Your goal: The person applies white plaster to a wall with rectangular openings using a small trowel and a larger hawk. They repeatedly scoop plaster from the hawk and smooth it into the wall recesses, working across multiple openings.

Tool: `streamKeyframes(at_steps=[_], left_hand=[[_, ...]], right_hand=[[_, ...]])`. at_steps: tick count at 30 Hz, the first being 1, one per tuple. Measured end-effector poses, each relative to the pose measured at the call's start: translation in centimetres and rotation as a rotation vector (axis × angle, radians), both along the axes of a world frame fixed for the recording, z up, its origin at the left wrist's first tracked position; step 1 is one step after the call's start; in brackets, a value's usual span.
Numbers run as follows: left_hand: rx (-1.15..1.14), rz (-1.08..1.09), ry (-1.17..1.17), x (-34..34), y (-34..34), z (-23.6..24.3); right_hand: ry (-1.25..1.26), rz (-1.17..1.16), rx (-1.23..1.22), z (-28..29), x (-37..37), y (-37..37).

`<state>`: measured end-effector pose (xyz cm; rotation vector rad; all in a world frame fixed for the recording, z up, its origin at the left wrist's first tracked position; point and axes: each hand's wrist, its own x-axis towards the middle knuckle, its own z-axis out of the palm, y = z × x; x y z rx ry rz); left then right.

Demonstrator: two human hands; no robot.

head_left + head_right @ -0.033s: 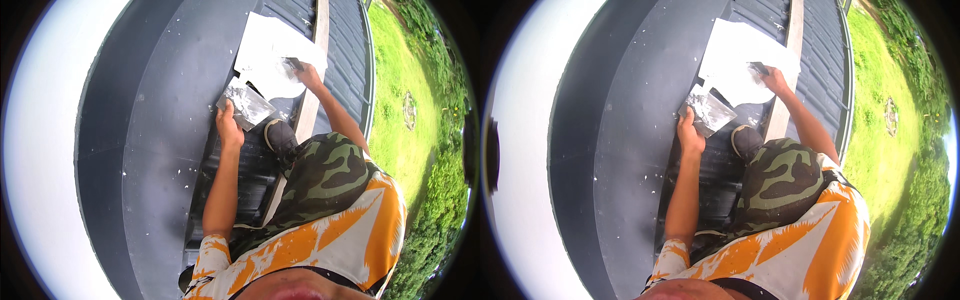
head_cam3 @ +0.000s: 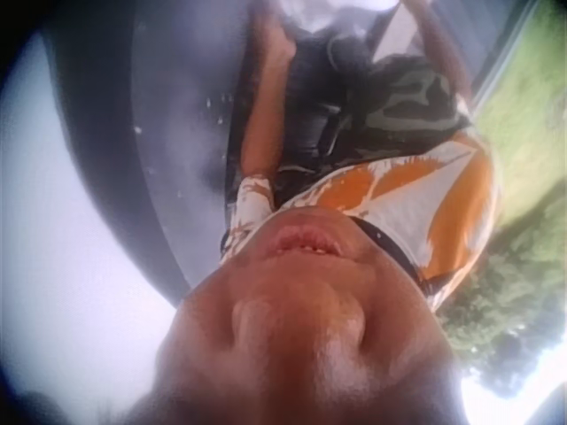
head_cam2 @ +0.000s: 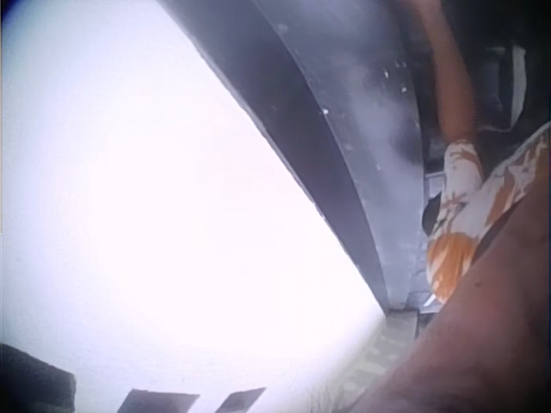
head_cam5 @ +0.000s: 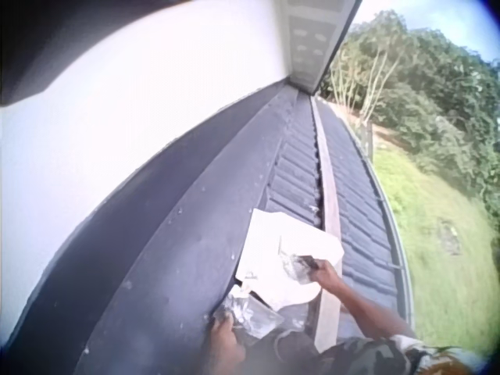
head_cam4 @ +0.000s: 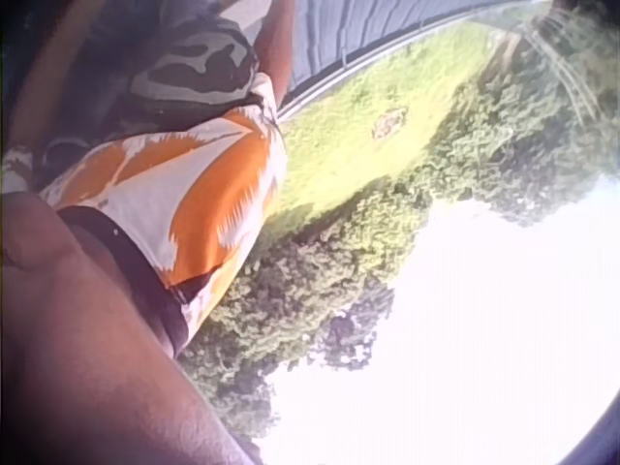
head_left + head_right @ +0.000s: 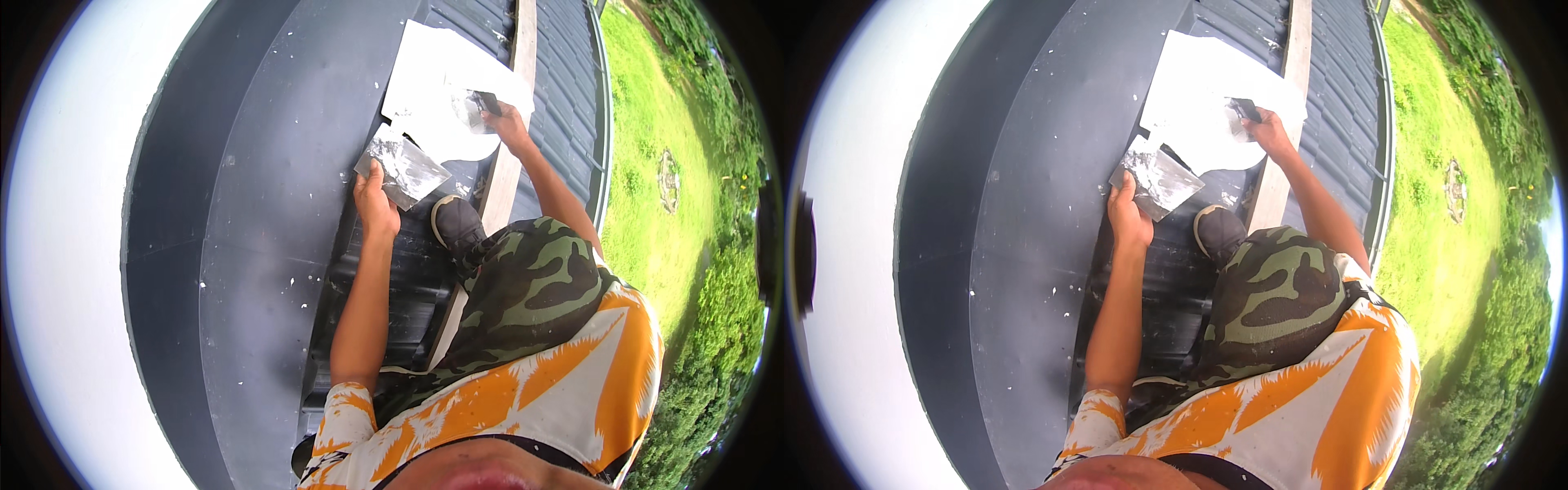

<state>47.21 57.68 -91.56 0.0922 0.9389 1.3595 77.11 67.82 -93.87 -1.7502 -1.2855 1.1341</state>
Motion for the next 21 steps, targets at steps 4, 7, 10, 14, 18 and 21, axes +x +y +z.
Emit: streamKeyframes(at_steps=[4,7,10,14,18,21], left_hand=[[-0.105,-0.004,-0.05,2.7,4.3,-0.2],[-0.011,-0.001,-0.113,4.1,6.3,0.1],[-0.001,0.047,-0.119,3.0,6.6,4.6],[0.147,0.109,-0.102,0.1,5.6,4.5],[0.144,0.134,0.029,-3.2,4.9,5.2],[0.124,0.066,0.045,-5.3,4.3,5.9]], right_hand=[[0.548,-0.082,0.335,4.9,-3.6,-3.1],[0.667,0.047,0.491,6.6,-7.0,-5.6],[0.043,0.301,0.515,9.5,-9.7,-6.7],[-0.238,0.537,0.543,10.7,-11.2,-6.5],[-0.508,0.527,0.434,8.9,-10.9,-7.2],[-0.762,0.418,0.381,9.5,-10.0,-7.2]])
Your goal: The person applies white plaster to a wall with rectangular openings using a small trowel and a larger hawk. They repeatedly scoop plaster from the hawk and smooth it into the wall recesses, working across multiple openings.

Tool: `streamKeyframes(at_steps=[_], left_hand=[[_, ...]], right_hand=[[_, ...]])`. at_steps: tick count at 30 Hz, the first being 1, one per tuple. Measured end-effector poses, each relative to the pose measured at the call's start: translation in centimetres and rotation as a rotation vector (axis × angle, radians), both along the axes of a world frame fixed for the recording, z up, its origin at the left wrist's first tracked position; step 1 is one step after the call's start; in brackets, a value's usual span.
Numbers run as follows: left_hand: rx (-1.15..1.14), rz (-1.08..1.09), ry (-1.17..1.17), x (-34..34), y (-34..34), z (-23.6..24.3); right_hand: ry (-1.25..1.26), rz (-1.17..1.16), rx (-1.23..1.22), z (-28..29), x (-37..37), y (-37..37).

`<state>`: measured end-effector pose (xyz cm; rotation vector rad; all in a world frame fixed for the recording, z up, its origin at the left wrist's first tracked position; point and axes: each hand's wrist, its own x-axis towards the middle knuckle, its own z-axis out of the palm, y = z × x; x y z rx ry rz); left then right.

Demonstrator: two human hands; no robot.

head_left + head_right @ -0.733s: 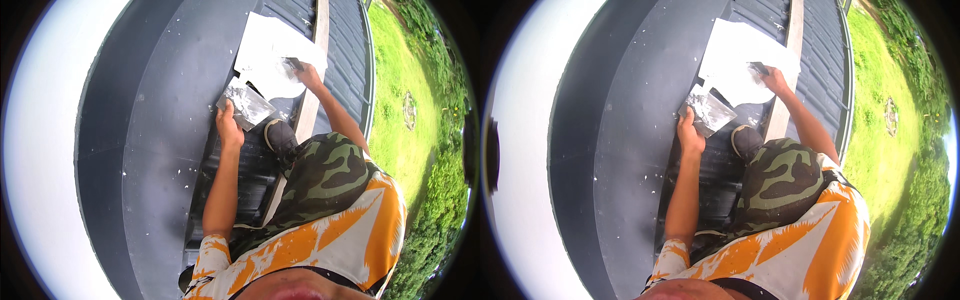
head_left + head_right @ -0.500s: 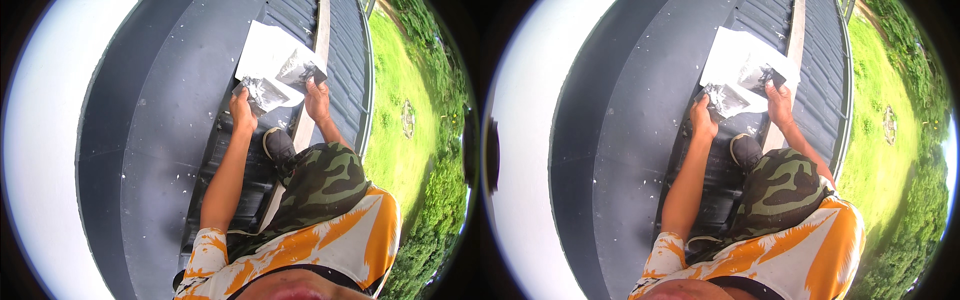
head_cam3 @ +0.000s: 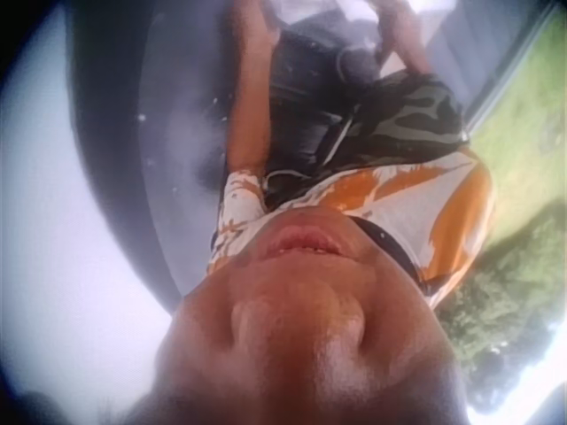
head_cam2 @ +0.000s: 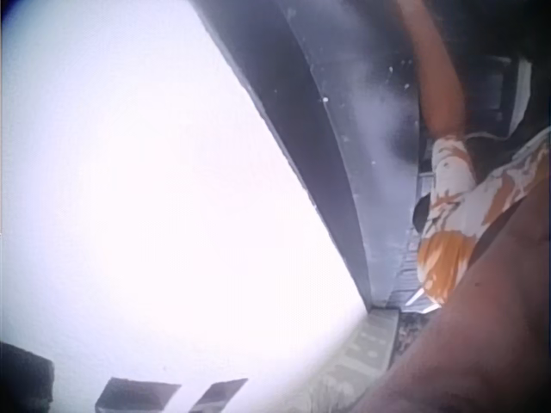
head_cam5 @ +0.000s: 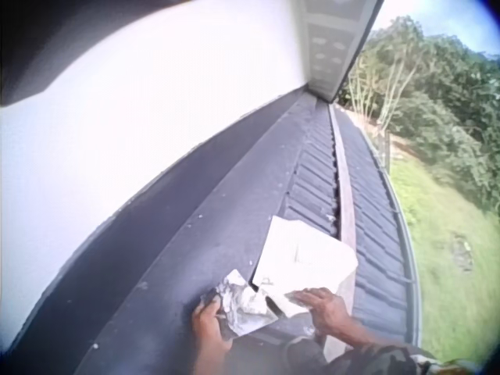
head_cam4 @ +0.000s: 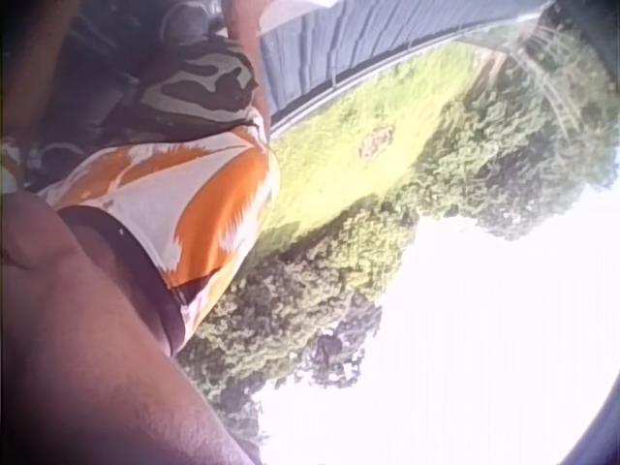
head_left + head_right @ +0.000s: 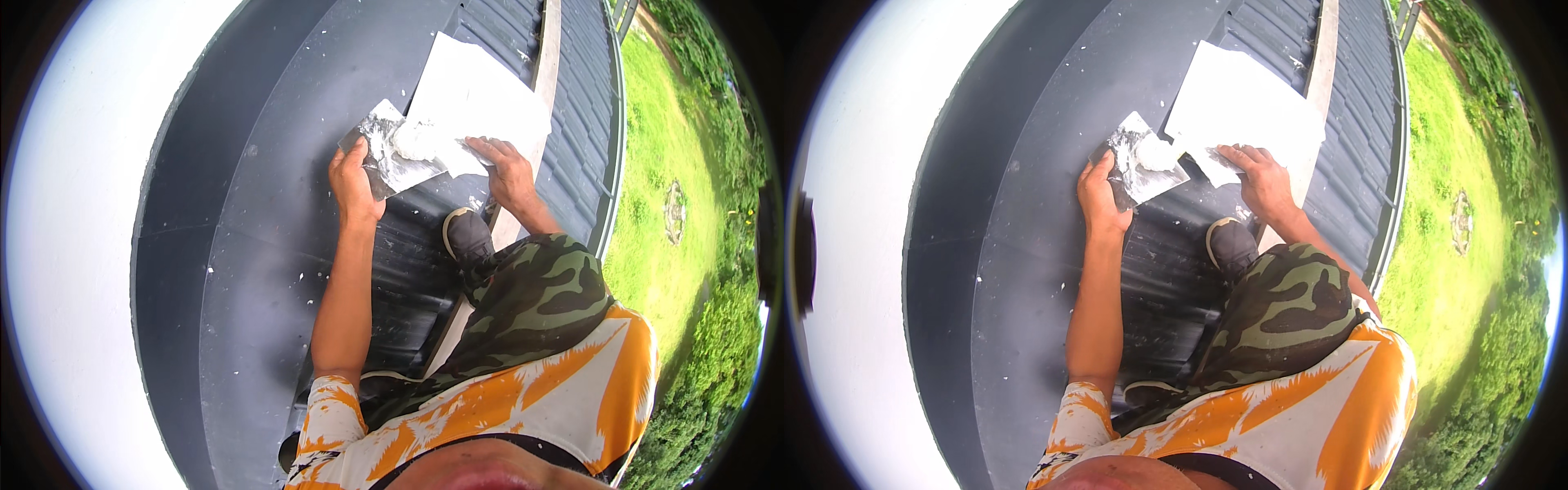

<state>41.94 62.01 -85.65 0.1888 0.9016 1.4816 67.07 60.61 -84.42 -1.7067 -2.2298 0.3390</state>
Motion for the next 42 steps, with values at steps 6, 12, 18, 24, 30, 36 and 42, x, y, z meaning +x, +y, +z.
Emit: streamKeyframes(at_steps=[6,12,18,24,30,36,42], left_hand=[[-0.058,-0.024,-0.173,1.0,0.2,-1.6],[-0.295,0.002,-0.345,0.4,-1.0,-0.4],[-0.14,0.125,-0.342,-2.4,-1.5,1.0],[-0.121,0.101,-0.247,-1.6,-2.7,0.8],[-0.108,0.1,-0.275,-0.3,-2.7,0.2],[-0.101,0.091,-0.217,-0.5,-3.4,-0.6],[-0.101,0.096,-0.247,0.0,-3.0,-0.8]], right_hand=[[0.525,0.003,-0.179,3.2,-2.8,0.1],[0.02,0.219,0.097,2.5,-0.9,0.2],[-0.187,-0.345,-0.013,-7.9,6.3,5.6],[-0.229,-0.401,-0.192,-10.8,6.4,9.9],[-0.325,-0.294,-0.371,-10.4,6.9,8.7],[-0.211,-0.424,-0.268,-9.3,6.2,12.1],[-0.354,-0.318,-0.396,-9.2,5.6,11.4]])
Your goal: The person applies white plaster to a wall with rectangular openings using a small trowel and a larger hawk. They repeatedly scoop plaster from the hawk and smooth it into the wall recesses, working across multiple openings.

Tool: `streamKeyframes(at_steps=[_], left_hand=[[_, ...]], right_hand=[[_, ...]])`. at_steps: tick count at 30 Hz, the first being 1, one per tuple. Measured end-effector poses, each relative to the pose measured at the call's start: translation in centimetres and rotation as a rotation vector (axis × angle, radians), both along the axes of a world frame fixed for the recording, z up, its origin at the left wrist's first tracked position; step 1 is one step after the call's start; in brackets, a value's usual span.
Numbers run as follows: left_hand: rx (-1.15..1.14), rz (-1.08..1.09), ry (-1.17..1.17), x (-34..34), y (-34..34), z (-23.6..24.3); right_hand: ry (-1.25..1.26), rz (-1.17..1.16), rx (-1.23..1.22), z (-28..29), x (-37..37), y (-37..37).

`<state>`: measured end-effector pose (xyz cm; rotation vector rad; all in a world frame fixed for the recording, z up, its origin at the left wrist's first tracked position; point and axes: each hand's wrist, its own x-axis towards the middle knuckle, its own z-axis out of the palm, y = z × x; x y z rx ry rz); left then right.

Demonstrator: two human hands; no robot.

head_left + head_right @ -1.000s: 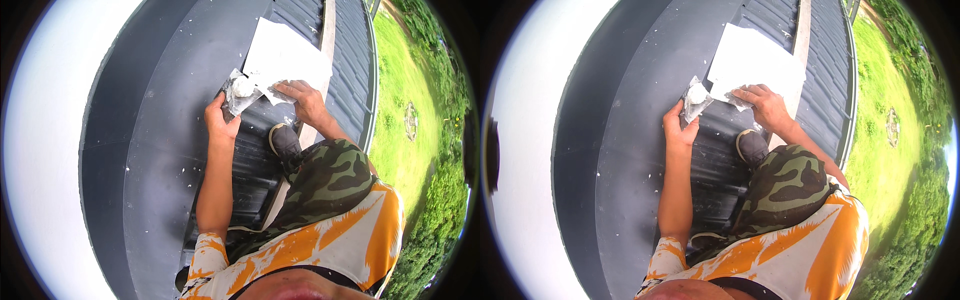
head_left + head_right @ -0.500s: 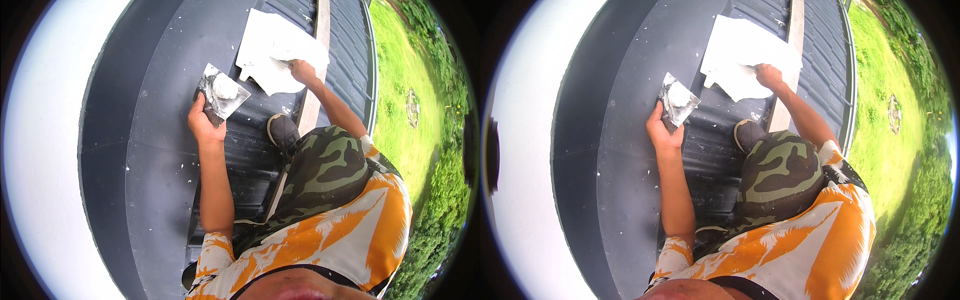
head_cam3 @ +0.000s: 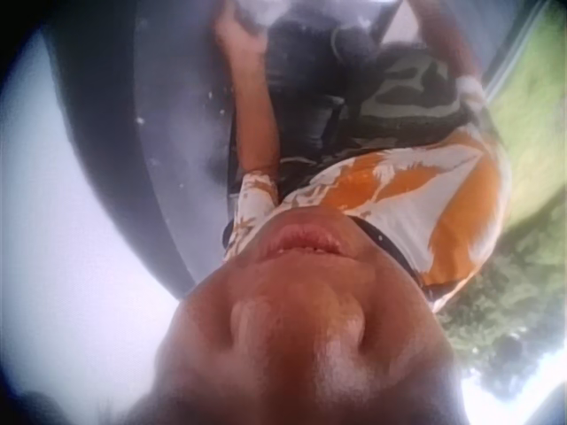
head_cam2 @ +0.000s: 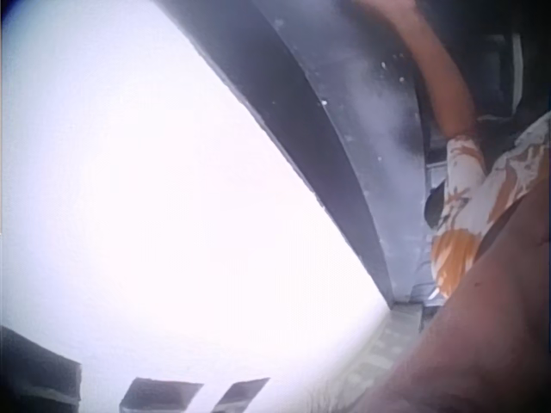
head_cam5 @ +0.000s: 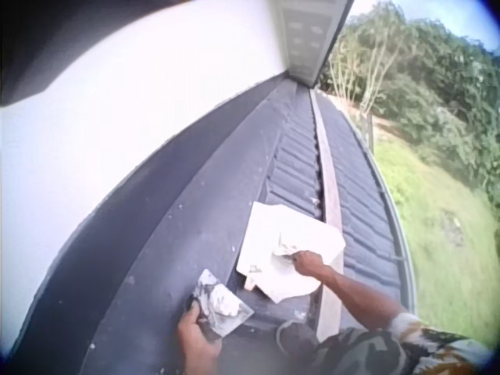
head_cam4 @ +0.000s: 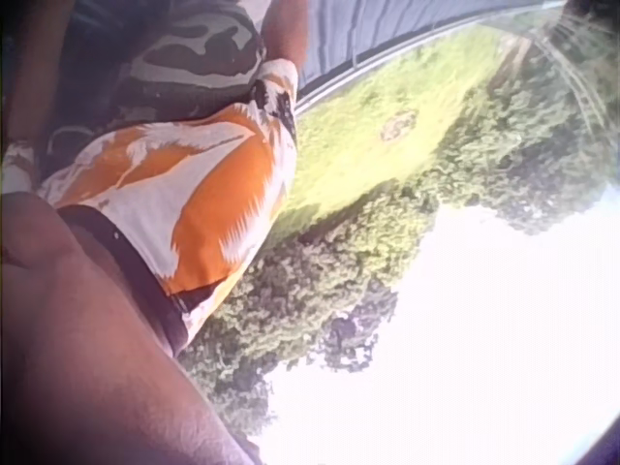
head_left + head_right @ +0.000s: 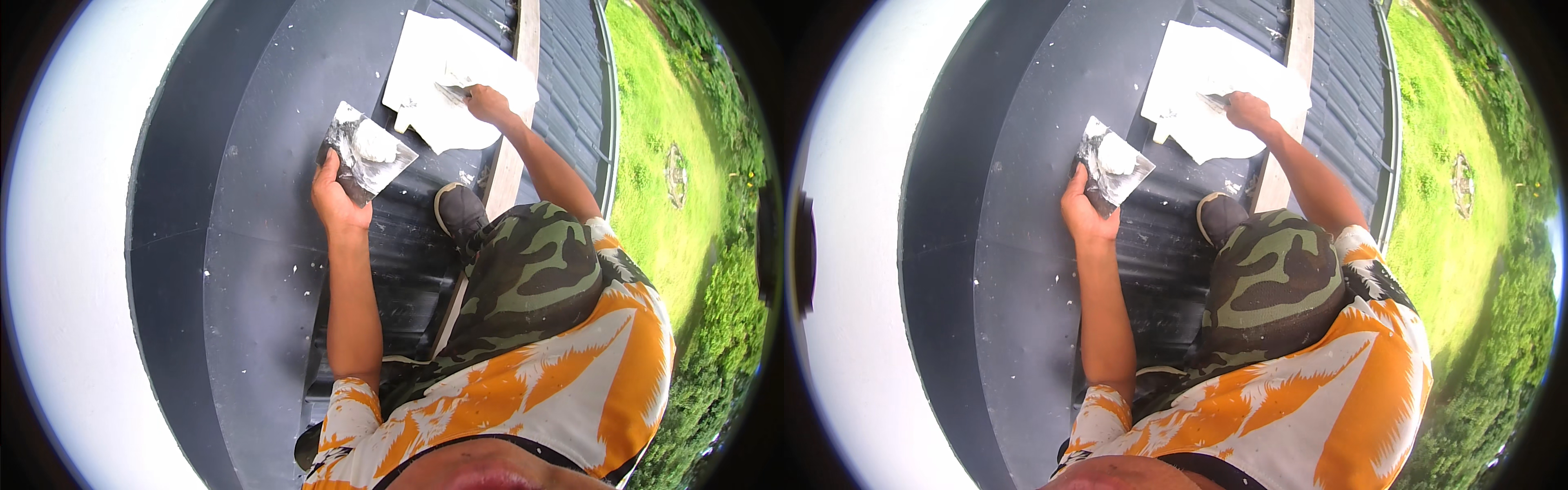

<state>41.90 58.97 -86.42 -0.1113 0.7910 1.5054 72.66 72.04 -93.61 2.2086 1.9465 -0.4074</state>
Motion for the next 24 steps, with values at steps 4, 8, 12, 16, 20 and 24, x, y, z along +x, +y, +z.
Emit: streamKeyframes(at_steps=[4,8,12,16,20,24], left_hand=[[0.041,-0.002,-0.013,0.7,0.5,-0.9],[-0.006,-0.013,-0.015,1.3,1.2,-1.1],[-0.108,-0.046,-0.096,3.0,1.5,-2.1],[-0.197,-0.107,-0.101,5.2,2.8,-1.1],[-0.055,-0.141,-0.129,3.9,2.3,-1.0],[0.047,-0.103,-0.142,3.3,1.2,-3.5]], right_hand=[[0.078,0.142,0.018,-0.5,0.8,-3.6],[0.367,0.026,0.222,0.5,2.3,-4.7],[1.175,-0.126,0.318,7.1,-0.9,-7.9],[1.076,0.628,0.417,12.3,-6.9,-10.5],[0.659,0.725,0.432,12.9,-8.0,-11.2],[0.5,0.718,0.47,11.7,-7.9,-11.4]])
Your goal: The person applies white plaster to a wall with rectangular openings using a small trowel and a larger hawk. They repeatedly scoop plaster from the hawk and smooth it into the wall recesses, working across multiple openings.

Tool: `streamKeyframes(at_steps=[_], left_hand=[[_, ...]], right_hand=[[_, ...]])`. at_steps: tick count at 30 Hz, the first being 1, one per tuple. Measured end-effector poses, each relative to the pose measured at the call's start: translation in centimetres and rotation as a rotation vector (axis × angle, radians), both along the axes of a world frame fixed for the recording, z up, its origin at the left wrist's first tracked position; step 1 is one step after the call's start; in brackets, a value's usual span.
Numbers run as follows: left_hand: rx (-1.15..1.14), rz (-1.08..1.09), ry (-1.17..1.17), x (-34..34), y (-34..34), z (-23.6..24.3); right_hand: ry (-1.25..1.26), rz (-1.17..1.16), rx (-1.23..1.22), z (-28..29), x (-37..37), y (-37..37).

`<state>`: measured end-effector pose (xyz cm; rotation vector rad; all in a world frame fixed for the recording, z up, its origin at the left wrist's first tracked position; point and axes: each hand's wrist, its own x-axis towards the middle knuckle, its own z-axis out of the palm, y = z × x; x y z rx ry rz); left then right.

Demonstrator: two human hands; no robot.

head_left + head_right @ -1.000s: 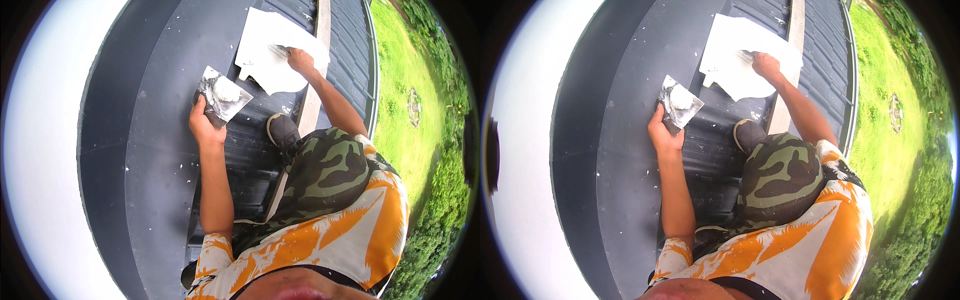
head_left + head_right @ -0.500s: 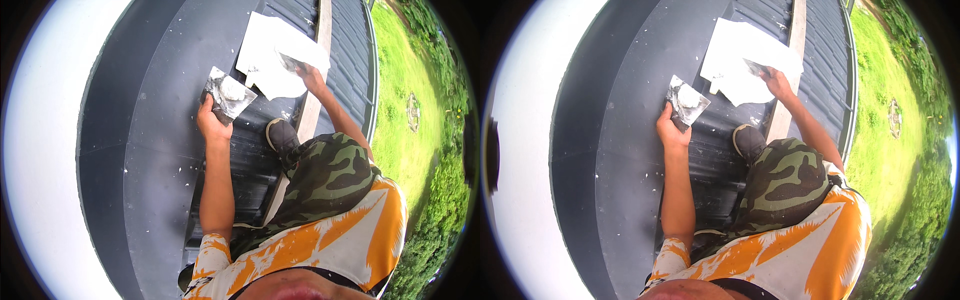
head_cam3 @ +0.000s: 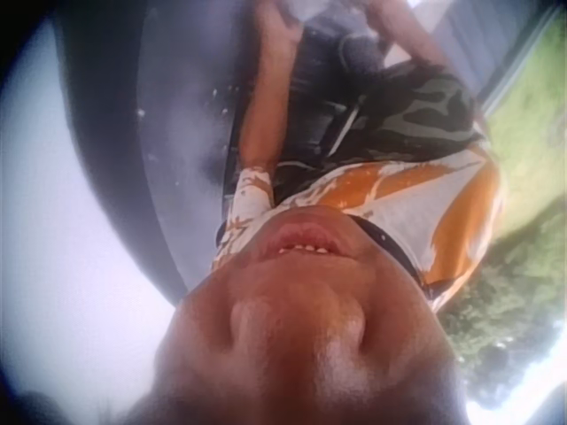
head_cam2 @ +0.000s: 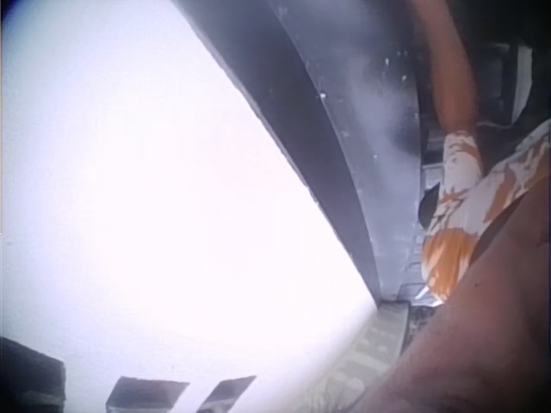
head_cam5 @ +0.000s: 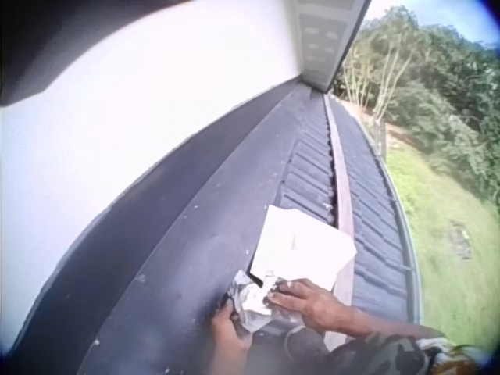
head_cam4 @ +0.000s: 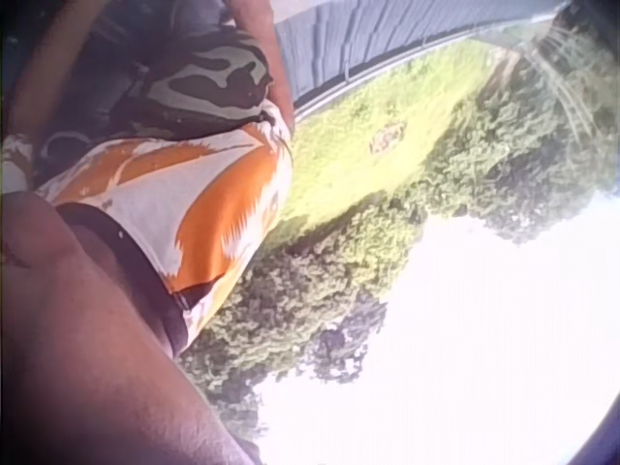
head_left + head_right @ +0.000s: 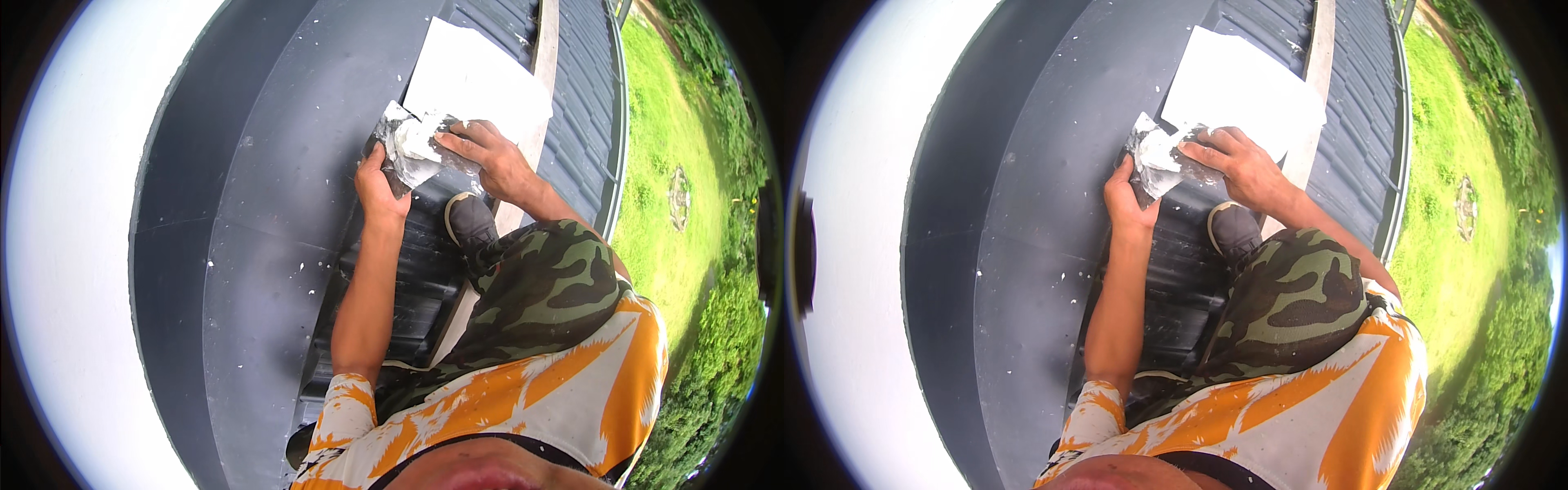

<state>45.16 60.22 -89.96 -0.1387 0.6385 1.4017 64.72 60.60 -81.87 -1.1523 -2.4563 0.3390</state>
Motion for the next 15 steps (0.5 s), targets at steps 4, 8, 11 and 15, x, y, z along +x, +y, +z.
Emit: streamKeyframes(at_steps=[4,8,11,15], left_hand=[[0.023,0.088,0.045,-0.2,-0.4,1.3],[0.159,0.165,0.257,-2.5,0.2,7.0],[0.201,0.2,0.313,-4.3,0.4,7.5],[0.191,0.239,0.253,-3.7,0.3,4.9]], right_hand=[[-0.033,-0.033,0.004,-0.7,1.2,1.0],[0.131,-0.316,-0.308,-6.9,5.4,0.2],[0.767,-0.641,-0.843,-5.1,4.3,0.5],[1.134,-0.692,-1.049,-3.5,3.3,0.7]])
